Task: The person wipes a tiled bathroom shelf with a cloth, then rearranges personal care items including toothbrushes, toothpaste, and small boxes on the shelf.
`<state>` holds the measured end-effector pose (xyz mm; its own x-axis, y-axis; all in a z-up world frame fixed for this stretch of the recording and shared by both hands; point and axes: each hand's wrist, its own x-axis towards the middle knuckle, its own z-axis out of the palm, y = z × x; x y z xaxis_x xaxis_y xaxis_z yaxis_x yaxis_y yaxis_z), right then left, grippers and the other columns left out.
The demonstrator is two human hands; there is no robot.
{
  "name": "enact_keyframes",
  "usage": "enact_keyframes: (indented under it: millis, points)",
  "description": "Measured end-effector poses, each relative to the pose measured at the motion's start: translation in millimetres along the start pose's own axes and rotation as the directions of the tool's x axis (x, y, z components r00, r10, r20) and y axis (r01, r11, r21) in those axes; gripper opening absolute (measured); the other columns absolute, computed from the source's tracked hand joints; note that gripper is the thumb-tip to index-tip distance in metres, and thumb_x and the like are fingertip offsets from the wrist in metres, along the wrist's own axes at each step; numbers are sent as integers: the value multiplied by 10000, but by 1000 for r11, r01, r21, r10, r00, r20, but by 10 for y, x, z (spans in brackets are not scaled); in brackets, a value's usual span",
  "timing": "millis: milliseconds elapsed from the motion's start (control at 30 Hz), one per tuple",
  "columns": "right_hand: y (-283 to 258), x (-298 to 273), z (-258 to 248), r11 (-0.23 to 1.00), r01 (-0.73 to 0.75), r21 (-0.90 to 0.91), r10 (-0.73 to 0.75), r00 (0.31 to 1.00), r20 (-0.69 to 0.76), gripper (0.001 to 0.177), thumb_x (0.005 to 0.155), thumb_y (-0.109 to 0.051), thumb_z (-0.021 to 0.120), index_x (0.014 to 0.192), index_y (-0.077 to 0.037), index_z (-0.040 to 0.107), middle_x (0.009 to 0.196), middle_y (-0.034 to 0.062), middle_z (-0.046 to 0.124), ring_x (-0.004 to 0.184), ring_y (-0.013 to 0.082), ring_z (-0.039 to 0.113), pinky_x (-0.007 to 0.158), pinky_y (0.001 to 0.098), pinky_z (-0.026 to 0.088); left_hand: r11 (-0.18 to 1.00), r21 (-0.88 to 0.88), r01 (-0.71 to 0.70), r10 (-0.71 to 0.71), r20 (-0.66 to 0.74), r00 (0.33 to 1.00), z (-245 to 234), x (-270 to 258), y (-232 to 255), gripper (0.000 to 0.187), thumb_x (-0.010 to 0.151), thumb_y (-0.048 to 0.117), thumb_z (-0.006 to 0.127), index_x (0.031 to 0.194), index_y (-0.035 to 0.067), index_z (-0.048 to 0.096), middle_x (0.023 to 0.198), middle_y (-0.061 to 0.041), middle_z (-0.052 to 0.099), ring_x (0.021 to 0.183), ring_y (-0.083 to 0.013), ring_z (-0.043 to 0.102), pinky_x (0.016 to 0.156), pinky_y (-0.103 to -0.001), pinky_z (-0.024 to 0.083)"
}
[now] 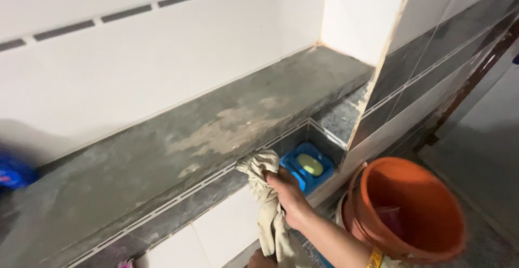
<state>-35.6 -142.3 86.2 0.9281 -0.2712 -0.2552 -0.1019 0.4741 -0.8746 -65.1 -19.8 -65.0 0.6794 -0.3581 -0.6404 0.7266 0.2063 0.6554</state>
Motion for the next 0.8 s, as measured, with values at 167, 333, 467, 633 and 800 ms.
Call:
enact_keyframes:
  millis: [167, 333, 467, 633, 800]
  points:
    - [-231, -36, -390, 560, 266, -785, -64, 958, 279, 650, 808, -248, 773, 1408, -102, 570, 1374, 103, 590, 1185, 252, 582, 987, 374, 473, 996, -58, -65, 68, 57, 996, 231, -286, 814, 704, 797, 322, 652, 1362, -63, 483, 1267, -264, 661, 1077, -396, 686, 862, -482, 603]
    - [208, -47, -448, 324, 734, -597, -412, 677, 610, 910, 614, -372, 912, 1317, 105, 587, 1213, 292, 628, 1100, 417, 609, 938, 445, 517, 880, 409, -239, 298, -85, 951, 350, -473, 1370, 553, 865, 263, 592, 1311, -63, 571, 1223, -259, 741, 1036, -368, 771, 831, -467, 677]
    - [237, 231, -264, 922, -93, -376, 168, 971, 171, 479, 770, -329, 779, 1123, -10, 722, 956, 131, 744, 857, 263, 707, 737, 380, 534, 574, 498, -650, 754, -13, 656, 389, -445, 1222, 823, 905, 319, 777, 1504, -85, 383, 1447, -237, 515, 1288, -298, 562, 1034, -422, 475]
    - [-253, 395, -161, 913, -408, 8, 398, 894, 206, 328, 884, -249, 782, 1119, -28, 722, 892, 66, 700, 704, 169, 570, 577, 292, 366, 603, 376, -703, 752, 25, 659, 271, 23, 525, 794, 758, 262, 861, 1379, -1, 443, 1256, -240, 675, 1144, -281, 659, 963, -386, 523]
    - [-812, 441, -193, 906, -380, 185, 333, 911, 243, 322, 892, -207, 668, 1146, -11, 691, 965, 64, 768, 866, 170, 738, 766, 289, 609, 400, 895, -196, 455, -9, 891, -259, 518, 121, 444, 824, 414, 831, 1105, 78, 760, 897, -113, 757, 924, -277, 761, 825, -411, 605]
